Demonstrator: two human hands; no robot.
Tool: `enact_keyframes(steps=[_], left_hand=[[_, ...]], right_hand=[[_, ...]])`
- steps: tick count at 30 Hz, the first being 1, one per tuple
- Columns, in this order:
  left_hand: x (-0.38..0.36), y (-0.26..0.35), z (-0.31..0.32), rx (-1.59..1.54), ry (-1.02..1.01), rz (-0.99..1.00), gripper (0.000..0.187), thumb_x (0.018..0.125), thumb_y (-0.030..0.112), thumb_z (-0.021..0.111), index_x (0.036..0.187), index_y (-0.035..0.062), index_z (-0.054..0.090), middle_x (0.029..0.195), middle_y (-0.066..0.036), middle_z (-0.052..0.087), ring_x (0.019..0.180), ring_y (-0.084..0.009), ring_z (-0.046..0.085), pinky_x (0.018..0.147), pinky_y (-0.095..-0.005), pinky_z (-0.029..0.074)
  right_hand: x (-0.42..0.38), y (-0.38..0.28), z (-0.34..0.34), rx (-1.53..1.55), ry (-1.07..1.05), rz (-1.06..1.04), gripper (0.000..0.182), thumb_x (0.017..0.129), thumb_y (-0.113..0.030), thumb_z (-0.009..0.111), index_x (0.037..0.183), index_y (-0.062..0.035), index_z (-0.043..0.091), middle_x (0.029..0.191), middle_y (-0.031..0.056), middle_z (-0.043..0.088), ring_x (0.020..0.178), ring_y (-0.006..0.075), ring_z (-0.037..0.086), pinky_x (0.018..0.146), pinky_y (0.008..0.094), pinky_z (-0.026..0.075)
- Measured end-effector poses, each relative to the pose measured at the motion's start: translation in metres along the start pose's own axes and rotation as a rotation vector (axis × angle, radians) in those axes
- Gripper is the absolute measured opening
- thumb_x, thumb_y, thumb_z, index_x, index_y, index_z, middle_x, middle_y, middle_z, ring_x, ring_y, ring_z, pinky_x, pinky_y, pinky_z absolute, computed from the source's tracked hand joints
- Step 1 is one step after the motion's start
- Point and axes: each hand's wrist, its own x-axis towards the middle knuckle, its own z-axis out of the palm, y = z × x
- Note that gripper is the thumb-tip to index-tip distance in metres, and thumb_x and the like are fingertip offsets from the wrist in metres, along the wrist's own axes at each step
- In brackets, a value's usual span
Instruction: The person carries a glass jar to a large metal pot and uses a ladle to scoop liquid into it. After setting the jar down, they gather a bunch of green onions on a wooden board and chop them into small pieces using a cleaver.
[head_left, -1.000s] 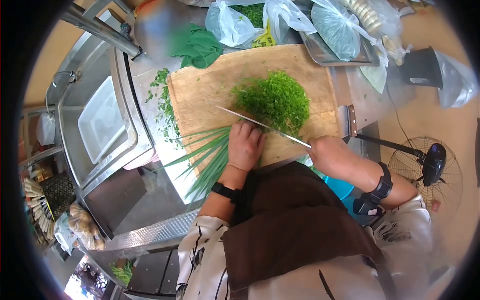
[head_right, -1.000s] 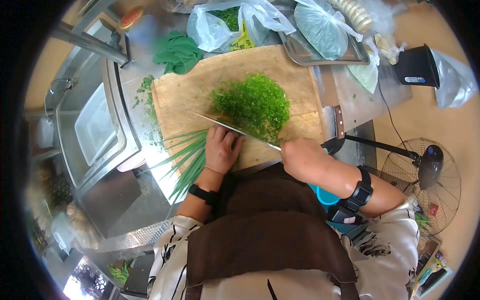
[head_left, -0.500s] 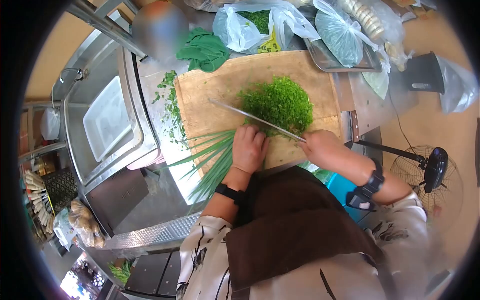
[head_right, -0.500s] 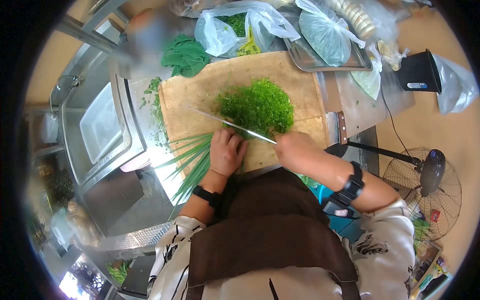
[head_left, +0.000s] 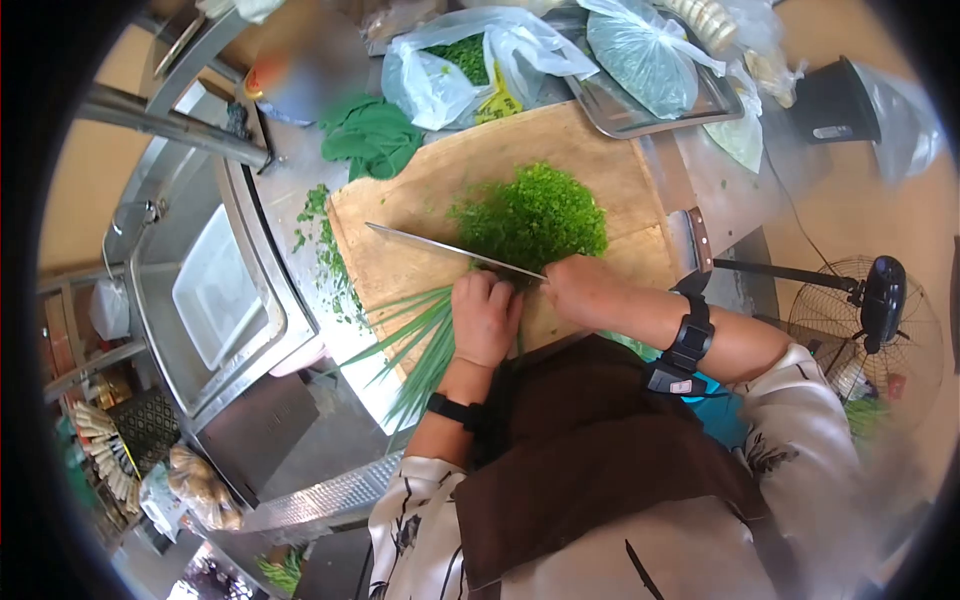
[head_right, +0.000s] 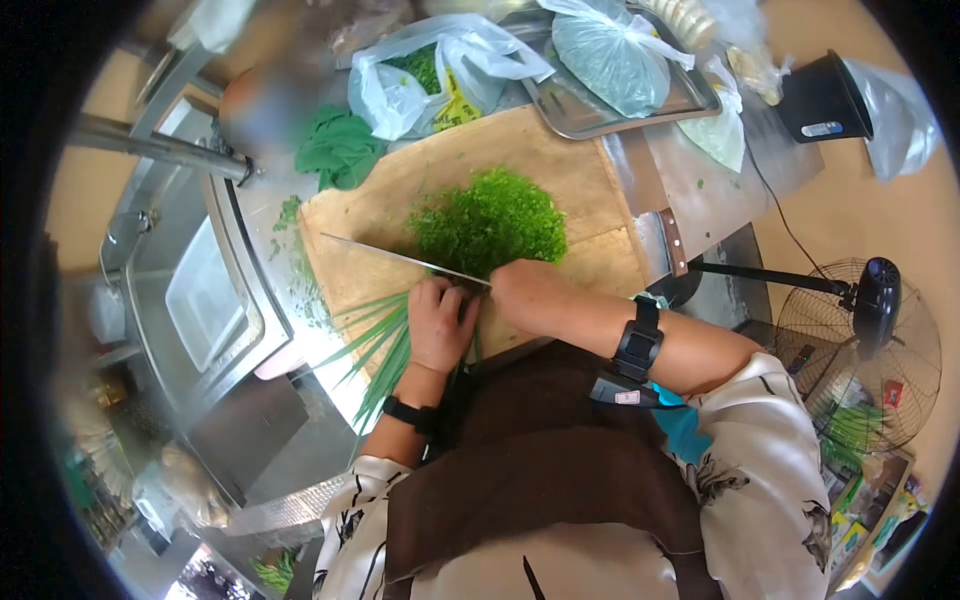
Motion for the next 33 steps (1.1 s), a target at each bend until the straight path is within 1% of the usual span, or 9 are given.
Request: enact_keyframes(steps=[9,12,16,19,22,25,28,32,33], left_hand=[[0.026,-0.005,0.007,-0.060,-0.001,0.067,0.021,0.066,0.004,0.075,0.079,0.0077,0.058,0.088,-0.009,0.051,0.086,-0.0307,0.050,0.072,-0.0405,0.042],[0.043,-0.003,0.012,-0.013,0.023,0.026,0.022,0.065,0.006,0.076,0.079,0.0078,0.059,0.089,-0.009,0.051,0.086,-0.0311,0.050,0.073,-0.0409,0.042],[0.047,0.001,0.002,-0.026,-0.056,-0.033,0.023,0.066,0.007,0.079,0.080,0.0057,0.060,0.094,-0.011,0.052,0.091,-0.0314,0.051,0.078,-0.0389,0.044],[0.050,0.005,-0.011,-0.129,-0.121,-0.122,0.020,0.070,0.008,0.078,0.081,0.0042,0.062,0.097,-0.010,0.053,0.093,-0.0290,0.052,0.082,-0.0365,0.044],[0.052,-0.001,-0.020,-0.322,-0.155,-0.263,0.016,0.075,0.008,0.076,0.081,0.0032,0.063,0.099,-0.009,0.054,0.096,-0.0256,0.053,0.086,-0.0334,0.043],[0.056,-0.006,-0.028,-0.456,-0.098,-0.350,0.013,0.078,0.007,0.074,0.079,0.0028,0.061,0.099,-0.008,0.053,0.097,-0.0219,0.053,0.088,-0.0301,0.042],[0.059,-0.020,-0.034,-0.435,-0.044,-0.294,0.014,0.081,0.005,0.071,0.077,0.0032,0.058,0.102,-0.008,0.052,0.100,-0.0205,0.052,0.091,-0.0302,0.041],[0.062,-0.032,-0.037,-0.449,-0.074,-0.442,0.026,0.074,0.007,0.077,0.071,0.0041,0.052,0.096,-0.009,0.049,0.093,-0.0214,0.051,0.082,-0.0315,0.044],[0.061,-0.037,-0.037,-0.406,-0.094,-0.363,0.027,0.073,0.007,0.078,0.071,0.0040,0.051,0.094,-0.009,0.049,0.091,-0.0219,0.051,0.080,-0.0315,0.044]], right_hand=[[0.001,0.094,-0.036,0.417,0.171,0.122,0.032,0.078,-0.028,0.069,0.091,0.0005,0.063,0.088,0.0204,0.066,0.087,0.0375,0.063,0.077,0.0428,0.049],[0.010,0.116,-0.031,0.427,0.325,0.038,0.033,0.078,-0.027,0.071,0.094,-0.0003,0.062,0.088,0.0192,0.066,0.086,0.0363,0.063,0.075,0.0407,0.049],[0.004,0.114,-0.025,0.101,0.370,0.175,0.046,0.080,-0.035,0.070,0.106,0.0014,0.057,0.093,0.0207,0.064,0.088,0.0347,0.063,0.077,0.0428,0.048],[0.004,0.112,-0.012,-0.050,0.481,0.144,0.046,0.081,-0.037,0.069,0.103,0.0011,0.056,0.100,0.0207,0.061,0.091,0.0361,0.060,0.080,0.0444,0.047],[-0.004,0.103,-0.008,-0.237,0.727,-0.031,0.038,0.083,-0.033,0.066,0.097,-0.0002,0.056,0.106,0.0192,0.059,0.093,0.0375,0.058,0.079,0.0455,0.047],[-0.013,0.081,-0.007,-0.135,0.795,-0.186,0.031,0.084,-0.029,0.064,0.092,-0.0003,0.055,0.098,0.0198,0.059,0.088,0.0377,0.059,0.075,0.0457,0.047],[-0.028,0.050,0.014,0.273,0.421,-0.084,0.030,0.086,-0.027,0.062,0.087,0.0010,0.054,0.090,0.0208,0.060,0.082,0.0376,0.060,0.070,0.0459,0.047],[-0.015,0.029,0.049,0.499,0.283,-0.001,0.032,0.087,-0.029,0.062,0.082,0.0017,0.053,0.078,0.0219,0.060,0.075,0.0387,0.060,0.066,0.0469,0.047],[-0.010,0.027,0.056,0.532,0.278,0.030,0.033,0.087,-0.030,0.062,0.081,0.0018,0.054,0.077,0.0220,0.060,0.074,0.0388,0.060,0.066,0.0471,0.047]])
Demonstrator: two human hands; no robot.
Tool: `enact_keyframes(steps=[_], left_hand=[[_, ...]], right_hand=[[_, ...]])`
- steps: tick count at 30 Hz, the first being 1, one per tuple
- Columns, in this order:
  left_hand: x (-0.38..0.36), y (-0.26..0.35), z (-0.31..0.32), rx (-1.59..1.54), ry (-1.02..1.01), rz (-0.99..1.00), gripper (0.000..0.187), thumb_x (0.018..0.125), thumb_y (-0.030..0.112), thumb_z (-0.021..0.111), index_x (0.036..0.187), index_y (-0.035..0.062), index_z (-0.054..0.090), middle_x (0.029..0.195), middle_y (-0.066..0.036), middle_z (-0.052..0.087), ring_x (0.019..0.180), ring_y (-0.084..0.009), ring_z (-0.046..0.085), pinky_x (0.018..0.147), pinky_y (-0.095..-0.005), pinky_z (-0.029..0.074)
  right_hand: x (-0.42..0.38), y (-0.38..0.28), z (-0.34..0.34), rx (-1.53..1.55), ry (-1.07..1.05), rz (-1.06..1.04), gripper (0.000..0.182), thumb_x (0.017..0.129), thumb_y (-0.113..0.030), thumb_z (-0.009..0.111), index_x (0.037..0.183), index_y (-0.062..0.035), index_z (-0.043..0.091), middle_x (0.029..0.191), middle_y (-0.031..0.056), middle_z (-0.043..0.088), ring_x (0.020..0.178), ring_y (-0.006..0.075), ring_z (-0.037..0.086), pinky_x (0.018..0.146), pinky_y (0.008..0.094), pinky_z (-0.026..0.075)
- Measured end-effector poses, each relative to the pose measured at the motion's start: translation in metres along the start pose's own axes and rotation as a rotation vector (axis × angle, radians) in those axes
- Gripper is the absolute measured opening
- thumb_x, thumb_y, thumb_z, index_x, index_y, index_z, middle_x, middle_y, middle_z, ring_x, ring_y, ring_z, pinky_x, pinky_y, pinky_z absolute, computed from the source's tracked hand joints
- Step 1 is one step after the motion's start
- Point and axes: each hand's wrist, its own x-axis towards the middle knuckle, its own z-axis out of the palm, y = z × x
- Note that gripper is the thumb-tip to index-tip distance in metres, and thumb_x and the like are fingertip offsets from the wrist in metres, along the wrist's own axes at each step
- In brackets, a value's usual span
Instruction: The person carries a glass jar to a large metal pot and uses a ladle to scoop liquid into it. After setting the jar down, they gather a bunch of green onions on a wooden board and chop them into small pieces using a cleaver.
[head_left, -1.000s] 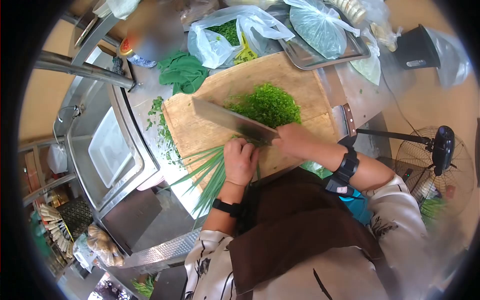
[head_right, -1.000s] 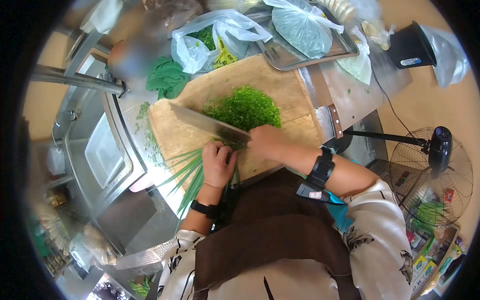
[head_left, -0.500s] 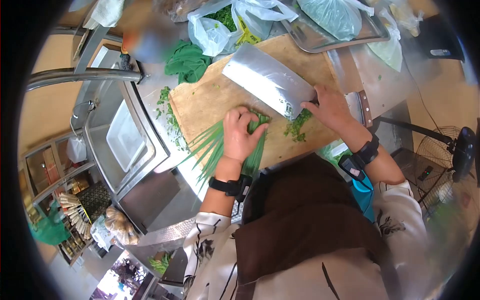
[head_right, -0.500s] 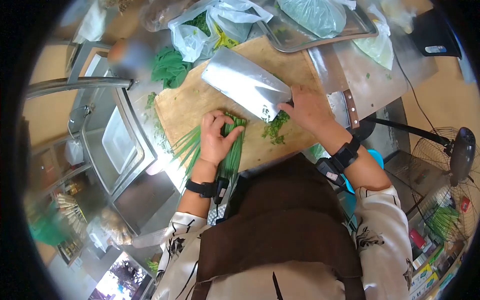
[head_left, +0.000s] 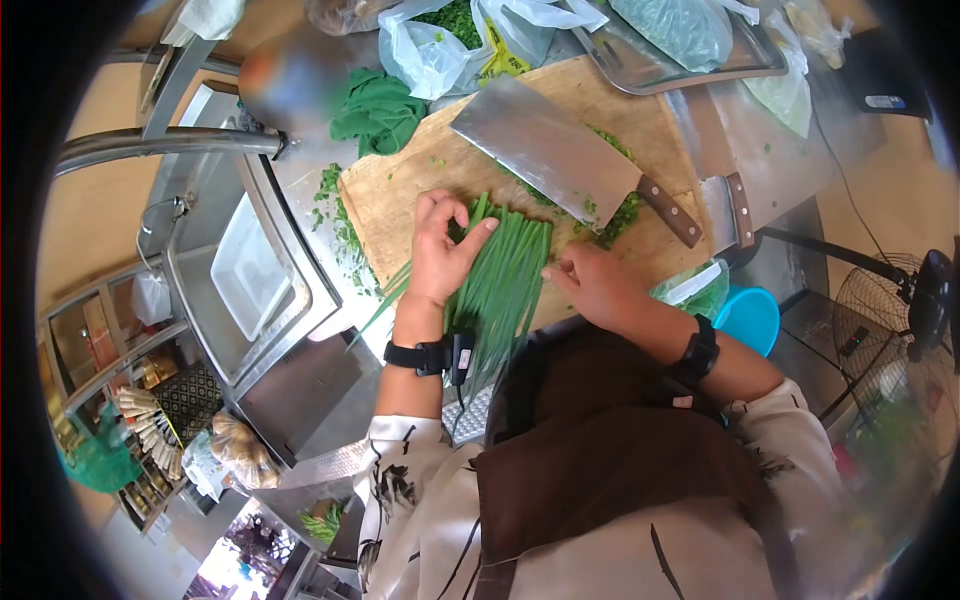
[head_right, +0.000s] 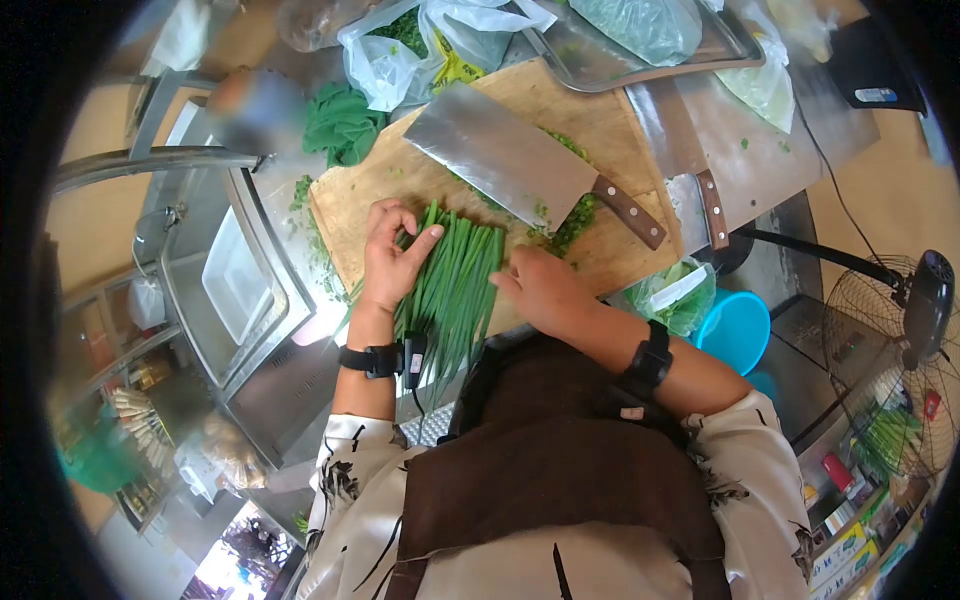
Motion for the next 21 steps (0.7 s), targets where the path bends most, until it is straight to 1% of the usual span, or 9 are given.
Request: enact_keyframes(steps=[1,2,4,7,10,13,16,19,21], left_hand=[[0.001,-0.005,-0.002,0.051,-0.028,0.073,0.027,0.072,0.007,0.079,0.071,0.0039,0.051,0.093,-0.009,0.049,0.089,-0.0224,0.051,0.079,-0.0316,0.044],[0.001,-0.010,-0.003,0.101,-0.056,0.149,0.028,0.071,0.007,0.079,0.071,0.0038,0.051,0.092,-0.009,0.048,0.087,-0.0228,0.051,0.078,-0.0316,0.044],[-0.001,-0.017,-0.004,0.085,-0.133,0.117,0.028,0.069,0.006,0.080,0.072,0.0035,0.052,0.092,-0.009,0.049,0.087,-0.0241,0.052,0.078,-0.0313,0.044],[-0.005,-0.020,-0.005,0.046,-0.190,0.078,0.026,0.069,0.005,0.079,0.073,0.0032,0.054,0.092,-0.009,0.050,0.088,-0.0247,0.052,0.080,-0.0311,0.044],[-0.009,-0.017,-0.007,0.022,-0.188,0.082,0.023,0.069,0.003,0.078,0.075,0.0033,0.056,0.093,-0.009,0.051,0.091,-0.0248,0.052,0.081,-0.0317,0.044],[-0.012,-0.015,-0.011,0.006,-0.202,0.092,0.022,0.068,0.001,0.077,0.076,0.0033,0.057,0.094,-0.009,0.051,0.092,-0.0246,0.051,0.082,-0.0319,0.044],[-0.015,-0.010,-0.009,-0.032,-0.239,0.085,0.022,0.067,0.001,0.078,0.077,0.0040,0.058,0.094,-0.008,0.050,0.093,-0.0245,0.051,0.082,-0.0319,0.044],[-0.023,-0.016,-0.001,-0.026,-0.258,0.064,0.023,0.067,0.000,0.078,0.077,0.0046,0.058,0.096,-0.007,0.049,0.094,-0.0218,0.050,0.085,-0.0297,0.042],[-0.029,-0.017,0.004,-0.028,-0.261,0.052,0.023,0.067,0.000,0.079,0.076,0.0048,0.058,0.096,-0.006,0.049,0.093,-0.0202,0.050,0.086,-0.0286,0.042]], right_hand=[[0.002,0.000,0.006,0.030,0.006,0.037,0.034,0.087,-0.030,0.062,0.080,0.0018,0.054,0.075,0.0222,0.060,0.073,0.0389,0.060,0.066,0.0473,0.047],[0.005,-0.001,0.010,0.062,0.034,0.042,0.035,0.088,-0.032,0.063,0.081,0.0017,0.055,0.075,0.0211,0.061,0.072,0.0367,0.061,0.065,0.0452,0.047],[0.010,-0.003,0.017,0.125,0.096,0.055,0.038,0.089,-0.036,0.064,0.082,0.0015,0.057,0.073,0.0190,0.062,0.069,0.0322,0.063,0.063,0.0410,0.048],[0.016,-0.004,0.035,0.131,0.112,0.145,0.035,0.089,-0.032,0.064,0.084,0.0019,0.057,0.072,0.0167,0.063,0.068,0.0258,0.065,0.061,0.0378,0.050],[0.020,0.002,0.055,0.306,0.116,0.161,0.026,0.089,-0.022,0.065,0.087,0.0019,0.057,0.073,0.0130,0.063,0.066,0.0191,0.066,0.057,0.0329,0.052],[0.020,-0.011,0.055,0.501,0.105,0.222,0.016,0.089,-0.012,0.063,0.091,0.0024,0.056,0.075,0.0109,0.064,0.065,0.0158,0.066,0.056,0.0291,0.054],[0.019,-0.008,0.066,0.584,0.155,0.211,0.013,0.090,-0.007,0.061,0.094,0.0032,0.054,0.075,0.0110,0.064,0.067,0.0173,0.067,0.058,0.0298,0.055],[0.019,-0.007,0.074,0.640,0.214,0.207,0.014,0.087,-0.010,0.059,0.094,0.0021,0.059,0.075,0.0135,0.067,0.062,0.0219,0.067,0.060,0.0341,0.053],[0.020,-0.007,0.076,0.622,0.188,0.213,0.015,0.087,-0.010,0.058,0.095,0.0024,0.059,0.076,0.0145,0.067,0.064,0.0225,0.068,0.061,0.0339,0.053]])
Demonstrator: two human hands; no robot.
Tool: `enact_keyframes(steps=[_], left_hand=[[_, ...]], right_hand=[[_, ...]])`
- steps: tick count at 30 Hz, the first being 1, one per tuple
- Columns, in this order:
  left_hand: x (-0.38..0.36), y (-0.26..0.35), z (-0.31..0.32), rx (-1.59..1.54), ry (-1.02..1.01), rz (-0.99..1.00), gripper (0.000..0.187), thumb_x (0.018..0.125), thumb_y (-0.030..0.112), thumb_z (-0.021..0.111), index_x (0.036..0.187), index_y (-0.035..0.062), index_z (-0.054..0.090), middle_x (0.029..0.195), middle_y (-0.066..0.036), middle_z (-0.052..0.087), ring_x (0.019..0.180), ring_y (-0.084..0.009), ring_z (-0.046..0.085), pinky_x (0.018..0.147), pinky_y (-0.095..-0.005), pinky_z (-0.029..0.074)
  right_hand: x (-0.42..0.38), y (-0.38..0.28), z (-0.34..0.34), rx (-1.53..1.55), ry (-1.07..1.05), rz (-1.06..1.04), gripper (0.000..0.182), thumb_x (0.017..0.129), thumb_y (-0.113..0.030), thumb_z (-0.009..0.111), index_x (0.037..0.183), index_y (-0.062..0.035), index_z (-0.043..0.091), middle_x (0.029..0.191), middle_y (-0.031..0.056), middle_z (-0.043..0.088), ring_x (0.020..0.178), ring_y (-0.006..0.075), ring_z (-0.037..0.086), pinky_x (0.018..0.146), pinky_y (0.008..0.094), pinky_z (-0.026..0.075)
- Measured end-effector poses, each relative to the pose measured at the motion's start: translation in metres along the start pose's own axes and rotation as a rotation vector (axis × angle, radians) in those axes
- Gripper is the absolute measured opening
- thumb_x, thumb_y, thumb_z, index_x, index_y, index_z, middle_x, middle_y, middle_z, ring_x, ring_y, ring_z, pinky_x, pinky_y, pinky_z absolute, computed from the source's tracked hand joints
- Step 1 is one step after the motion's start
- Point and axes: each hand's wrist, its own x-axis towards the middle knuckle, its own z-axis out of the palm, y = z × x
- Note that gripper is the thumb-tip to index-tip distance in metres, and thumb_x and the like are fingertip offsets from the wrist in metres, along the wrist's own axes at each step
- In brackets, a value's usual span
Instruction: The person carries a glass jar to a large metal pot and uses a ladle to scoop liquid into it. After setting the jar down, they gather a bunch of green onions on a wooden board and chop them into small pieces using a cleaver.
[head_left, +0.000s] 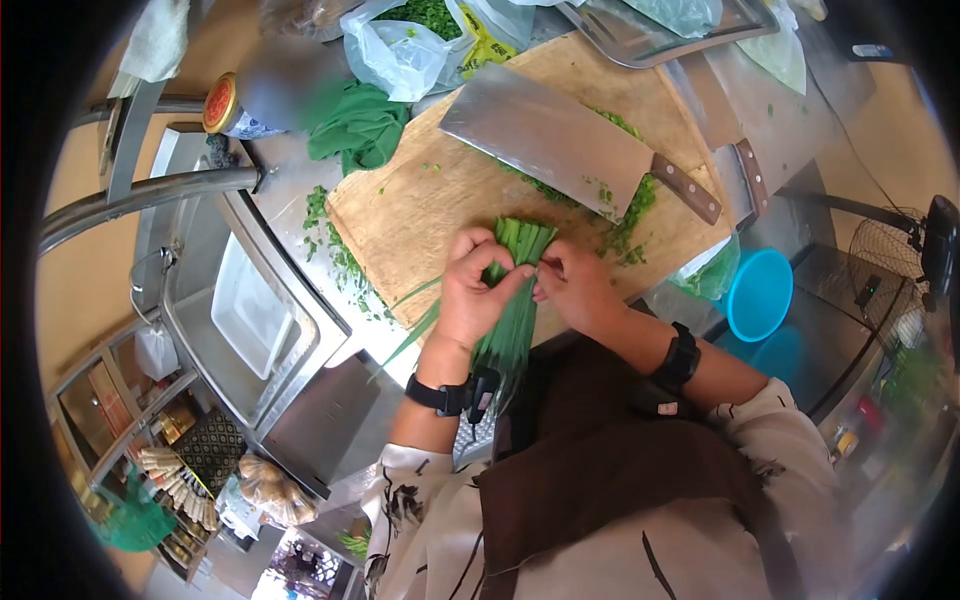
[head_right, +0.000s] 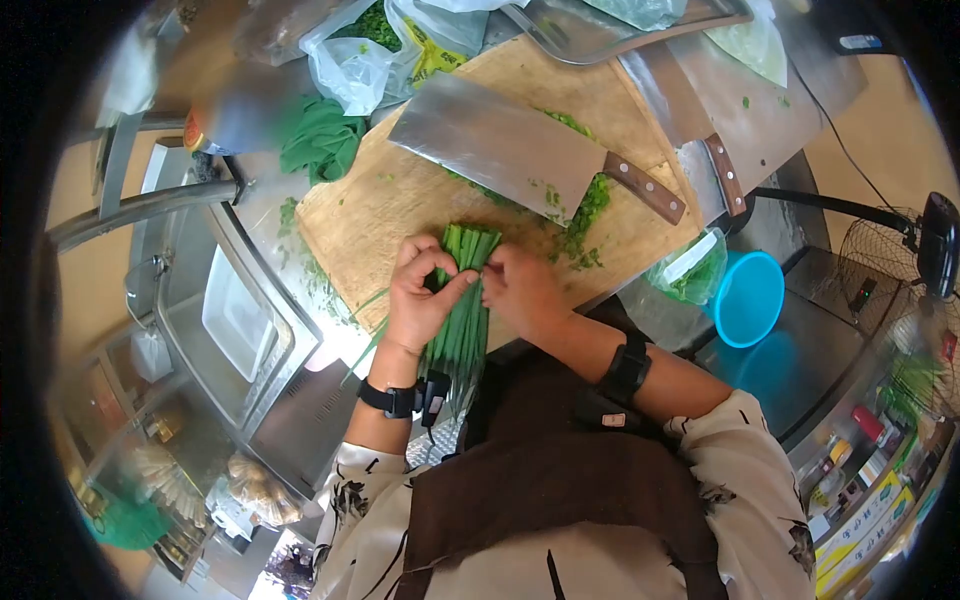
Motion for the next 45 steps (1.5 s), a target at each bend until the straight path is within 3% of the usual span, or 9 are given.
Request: enact_keyframes(steps=[4,7,13,16,22,31,37,40,45], left_hand=[[-0.007,0.005,0.016,0.013,0.062,0.012,0.022,0.067,-0.001,0.078,0.076,0.0051,0.058,0.093,-0.006,0.049,0.089,-0.0204,0.051,0.082,-0.0292,0.043],[-0.010,0.004,0.024,0.118,0.129,0.068,0.022,0.067,-0.001,0.078,0.075,0.0055,0.058,0.091,-0.007,0.049,0.088,-0.0230,0.051,0.079,-0.0309,0.044],[-0.010,0.006,0.033,0.244,0.216,0.174,0.022,0.065,-0.001,0.077,0.074,0.0065,0.059,0.089,-0.009,0.050,0.087,-0.0274,0.051,0.075,-0.0346,0.044],[-0.008,0.005,0.033,0.278,0.228,0.202,0.022,0.063,-0.002,0.076,0.074,0.0070,0.059,0.089,-0.009,0.051,0.087,-0.0282,0.051,0.075,-0.0359,0.044],[-0.008,0.008,0.038,0.318,0.255,0.226,0.022,0.061,0.000,0.077,0.073,0.0071,0.059,0.089,-0.010,0.051,0.086,-0.0298,0.051,0.073,-0.0375,0.044],[-0.009,0.010,0.036,0.311,0.221,0.187,0.018,0.068,0.004,0.076,0.080,0.0075,0.062,0.091,-0.009,0.051,0.089,-0.0310,0.051,0.075,-0.0395,0.045],[-0.005,0.011,0.043,0.412,0.210,0.203,0.017,0.068,0.003,0.076,0.081,0.0076,0.065,0.090,-0.009,0.053,0.091,-0.0295,0.052,0.079,-0.0380,0.045],[-0.004,0.012,0.043,0.419,0.207,0.197,0.019,0.066,0.002,0.077,0.080,0.0080,0.065,0.089,-0.009,0.053,0.090,-0.0297,0.052,0.077,-0.0382,0.045],[-0.005,0.013,0.046,0.442,0.240,0.203,0.021,0.064,0.002,0.078,0.079,0.0084,0.064,0.088,-0.009,0.052,0.089,-0.0296,0.052,0.076,-0.0383,0.045]], right_hand=[[-0.003,-0.017,-0.001,-0.318,0.043,-0.190,0.017,0.087,-0.010,0.055,0.096,0.0037,0.059,0.077,0.0170,0.066,0.068,0.0239,0.068,0.064,0.0345,0.054],[-0.003,-0.014,-0.010,0.061,-0.082,0.010,0.016,0.090,-0.011,0.054,0.094,0.0027,0.060,0.081,0.0121,0.067,0.074,0.0230,0.067,0.065,0.0368,0.052],[0.012,-0.002,-0.014,-0.177,-0.074,0.022,0.023,0.087,-0.014,0.052,0.077,0.0054,0.057,0.070,0.0189,0.064,0.069,0.0327,0.066,0.063,0.0397,0.051],[0.016,-0.018,-0.014,-0.534,0.011,-0.012,0.023,0.087,-0.015,0.056,0.075,0.0042,0.057,0.065,0.0164,0.062,0.065,0.0271,0.067,0.060,0.0363,0.051],[0.006,-0.007,-0.014,0.209,0.002,0.117,0.008,0.087,-0.002,0.056,0.091,0.0044,0.055,0.075,0.0151,0.064,0.065,0.0213,0.067,0.060,0.0339,0.055],[-0.001,0.048,-0.005,0.466,-0.180,-0.153,0.019,0.090,0.005,0.049,0.109,0.0038,0.048,0.097,0.0138,0.061,0.090,0.0210,0.064,0.081,0.0332,0.054],[0.006,0.039,-0.021,0.593,-0.303,0.025,0.018,0.092,-0.001,0.049,0.109,0.0030,0.048,0.097,0.0132,0.061,0.090,0.0195,0.064,0.081,0.0326,0.053],[0.013,-0.006,-0.040,0.340,-0.333,0.351,0.019,0.091,-0.007,0.051,0.108,0.0017,0.052,0.092,0.0142,0.063,0.085,0.0233,0.065,0.076,0.0326,0.053],[-0.005,-0.033,-0.059,-0.540,-0.122,-0.289,0.026,0.089,-0.009,0.057,0.114,-0.0002,0.054,0.091,0.0149,0.061,0.080,0.0288,0.063,0.069,0.0372,0.049]])
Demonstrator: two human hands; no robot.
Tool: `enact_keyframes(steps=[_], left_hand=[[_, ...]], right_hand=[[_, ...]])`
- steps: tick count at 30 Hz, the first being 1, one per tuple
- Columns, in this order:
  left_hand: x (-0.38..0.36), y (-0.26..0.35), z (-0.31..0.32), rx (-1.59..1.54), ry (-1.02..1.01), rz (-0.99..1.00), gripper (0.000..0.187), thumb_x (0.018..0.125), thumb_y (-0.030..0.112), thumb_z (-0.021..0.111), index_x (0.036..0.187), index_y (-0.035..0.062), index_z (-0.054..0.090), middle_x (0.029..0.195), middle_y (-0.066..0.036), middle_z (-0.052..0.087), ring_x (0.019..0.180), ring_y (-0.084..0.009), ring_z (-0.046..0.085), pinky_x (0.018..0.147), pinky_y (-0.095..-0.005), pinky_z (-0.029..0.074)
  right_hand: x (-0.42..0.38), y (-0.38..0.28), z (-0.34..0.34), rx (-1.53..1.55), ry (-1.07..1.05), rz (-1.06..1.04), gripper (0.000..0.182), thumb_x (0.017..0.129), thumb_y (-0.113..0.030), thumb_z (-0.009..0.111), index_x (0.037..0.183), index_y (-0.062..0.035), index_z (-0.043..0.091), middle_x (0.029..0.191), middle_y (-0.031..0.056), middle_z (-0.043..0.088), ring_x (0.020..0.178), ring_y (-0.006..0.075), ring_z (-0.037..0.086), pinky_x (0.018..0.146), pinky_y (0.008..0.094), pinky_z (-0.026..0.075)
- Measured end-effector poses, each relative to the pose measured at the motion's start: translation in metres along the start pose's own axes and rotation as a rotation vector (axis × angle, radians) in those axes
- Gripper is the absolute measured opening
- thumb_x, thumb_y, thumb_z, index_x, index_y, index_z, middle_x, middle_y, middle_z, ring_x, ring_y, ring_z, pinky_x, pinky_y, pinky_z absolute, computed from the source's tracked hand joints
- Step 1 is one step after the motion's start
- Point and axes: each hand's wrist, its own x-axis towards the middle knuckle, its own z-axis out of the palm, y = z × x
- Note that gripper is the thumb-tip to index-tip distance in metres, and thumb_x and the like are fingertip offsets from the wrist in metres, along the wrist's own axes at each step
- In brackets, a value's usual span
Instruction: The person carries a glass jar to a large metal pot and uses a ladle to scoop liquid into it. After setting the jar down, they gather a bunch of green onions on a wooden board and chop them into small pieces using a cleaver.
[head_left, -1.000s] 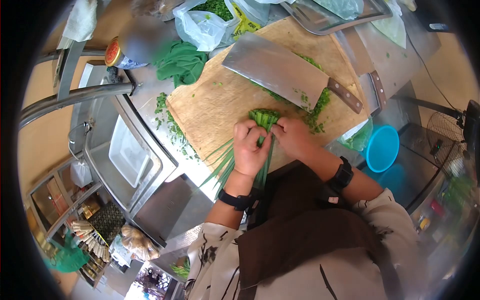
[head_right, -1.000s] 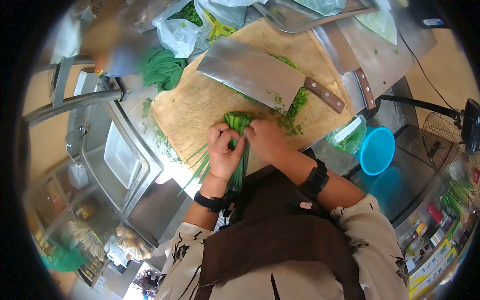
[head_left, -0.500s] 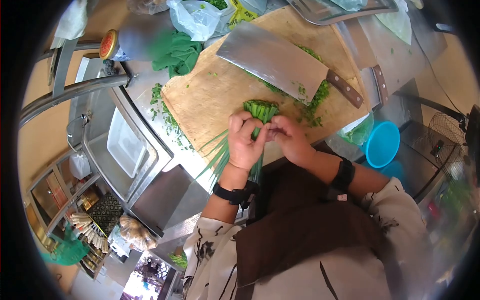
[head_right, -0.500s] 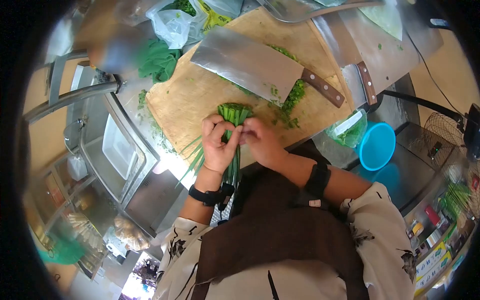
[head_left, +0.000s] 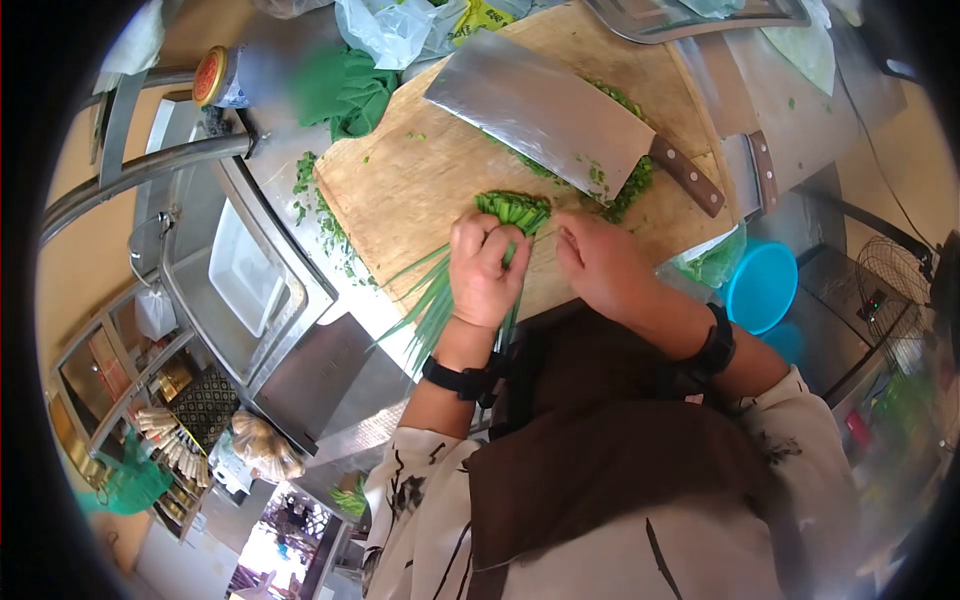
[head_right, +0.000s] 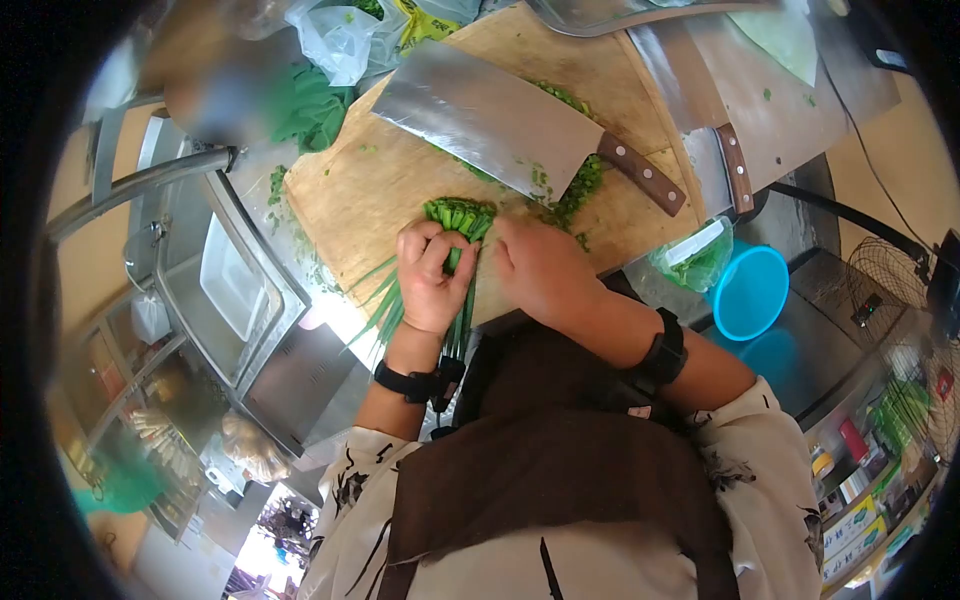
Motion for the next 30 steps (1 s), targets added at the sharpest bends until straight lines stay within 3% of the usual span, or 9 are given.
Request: enact_keyframes(steps=[1,4,16,19,22,25,30], left_hand=[[0.000,0.001,-0.001,0.001,-0.003,-0.005,0.021,0.064,0.002,0.078,0.079,0.0085,0.064,0.088,-0.009,0.052,0.089,-0.0297,0.052,0.076,-0.0384,0.045],[0.001,0.001,-0.002,0.002,-0.016,-0.009,0.022,0.064,0.002,0.078,0.079,0.0085,0.063,0.089,-0.009,0.051,0.088,-0.0300,0.051,0.076,-0.0389,0.045],[-0.003,-0.003,-0.003,-0.022,0.053,0.057,0.024,0.062,0.004,0.078,0.079,0.0082,0.062,0.092,-0.009,0.050,0.089,-0.0310,0.053,0.073,-0.0400,0.047],[0.005,0.000,-0.008,-0.027,-0.021,0.042,0.022,0.062,0.003,0.078,0.075,0.0065,0.061,0.090,-0.010,0.051,0.088,-0.0309,0.052,0.073,-0.0388,0.046],[0.009,0.004,-0.009,-0.021,-0.085,0.019,0.020,0.063,0.003,0.077,0.073,0.0054,0.060,0.089,-0.010,0.052,0.088,-0.0310,0.052,0.073,-0.0383,0.046],[0.009,0.006,-0.008,-0.012,-0.089,0.002,0.019,0.063,0.003,0.077,0.073,0.0054,0.061,0.089,-0.010,0.052,0.088,-0.0311,0.052,0.073,-0.0385,0.046],[0.008,0.007,-0.005,-0.005,-0.059,0.005,0.019,0.063,0.004,0.078,0.073,0.0056,0.061,0.090,-0.010,0.052,0.090,-0.0311,0.052,0.075,-0.0386,0.046]], right_hand=[[-0.001,0.001,0.000,-0.083,0.103,-0.089,0.029,0.089,-0.008,0.059,0.116,-0.0004,0.054,0.093,0.0141,0.060,0.080,0.0274,0.062,0.068,0.0376,0.048],[0.001,0.001,0.008,0.035,0.166,-0.294,0.031,0.086,-0.008,0.059,0.116,-0.0012,0.054,0.095,0.0160,0.060,0.085,0.0367,0.059,0.070,0.0422,0.049],[0.023,0.011,0.020,-0.122,0.231,-0.492,0.032,0.081,-0.005,0.061,0.113,0.0001,0.058,0.089,0.0130,0.055,0.082,0.0296,0.058,0.070,0.0378,0.049],[0.024,0.012,0.020,-0.218,0.172,-0.473,0.033,0.081,-0.004,0.061,0.113,0.0007,0.058,0.087,0.0126,0.055,0.082,0.0304,0.058,0.068,0.0386,0.049],[0.021,0.009,0.016,-0.066,0.208,-0.453,0.026,0.083,-0.005,0.059,0.108,-0.0009,0.058,0.086,0.0128,0.054,0.081,0.0326,0.058,0.065,0.0397,0.048],[-0.004,0.016,0.001,-0.076,0.072,-0.259,0.017,0.085,-0.007,0.058,0.101,-0.0022,0.058,0.084,0.0153,0.056,0.080,0.0354,0.058,0.066,0.0417,0.048],[-0.006,0.031,0.031,0.259,-0.026,0.049,0.011,0.086,-0.008,0.056,0.094,-0.0007,0.057,0.089,0.0210,0.061,0.078,0.0357,0.061,0.069,0.0430,0.049]])
